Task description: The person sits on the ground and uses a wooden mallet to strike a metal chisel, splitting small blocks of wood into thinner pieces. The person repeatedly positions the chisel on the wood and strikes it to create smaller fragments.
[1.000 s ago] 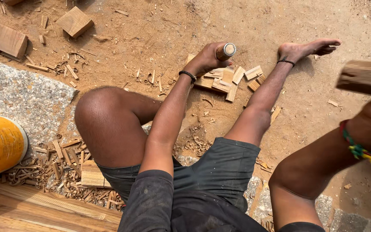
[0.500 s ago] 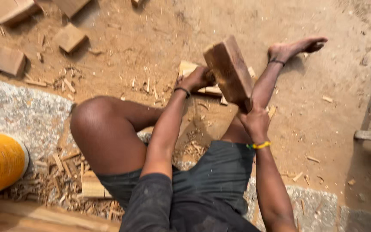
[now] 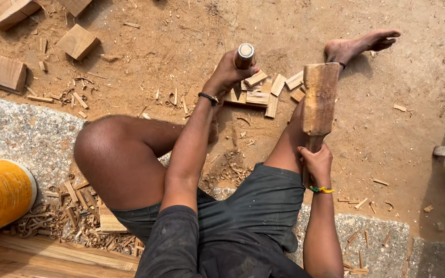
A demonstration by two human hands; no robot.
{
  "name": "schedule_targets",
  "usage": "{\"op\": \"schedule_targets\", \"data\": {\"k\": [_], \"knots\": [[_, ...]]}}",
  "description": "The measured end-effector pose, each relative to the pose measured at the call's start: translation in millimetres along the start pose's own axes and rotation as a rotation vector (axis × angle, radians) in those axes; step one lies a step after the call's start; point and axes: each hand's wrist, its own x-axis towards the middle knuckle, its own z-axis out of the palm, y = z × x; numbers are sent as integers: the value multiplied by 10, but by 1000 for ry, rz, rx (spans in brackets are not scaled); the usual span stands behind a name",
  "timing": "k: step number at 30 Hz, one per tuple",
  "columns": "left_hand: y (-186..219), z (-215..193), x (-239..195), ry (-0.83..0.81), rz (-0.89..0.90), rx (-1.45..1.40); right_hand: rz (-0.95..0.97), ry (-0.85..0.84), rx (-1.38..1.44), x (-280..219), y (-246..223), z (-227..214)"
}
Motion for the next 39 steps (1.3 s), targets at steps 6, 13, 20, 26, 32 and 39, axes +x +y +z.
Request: {"op": "schedule_targets", "data": {"k": [6, 13, 20, 26, 32, 39], "knots": [[537, -121, 49, 8, 194, 383, 152, -74, 407, 110, 139, -72], [388, -53, 49, -20, 274, 335, 246, -136, 453, 231, 304, -124], [249, -48, 83, -34, 286, 357, 255, -185, 460, 258, 278, -139], [240, -63, 104, -22, 293, 394, 284, -178, 519, 242, 302, -153], [124, -11, 107, -23, 400, 415, 290, -174, 528, 271, 369, -155], [87, 14, 85, -57, 185, 442, 281, -172, 491, 230, 268, -179]]}}
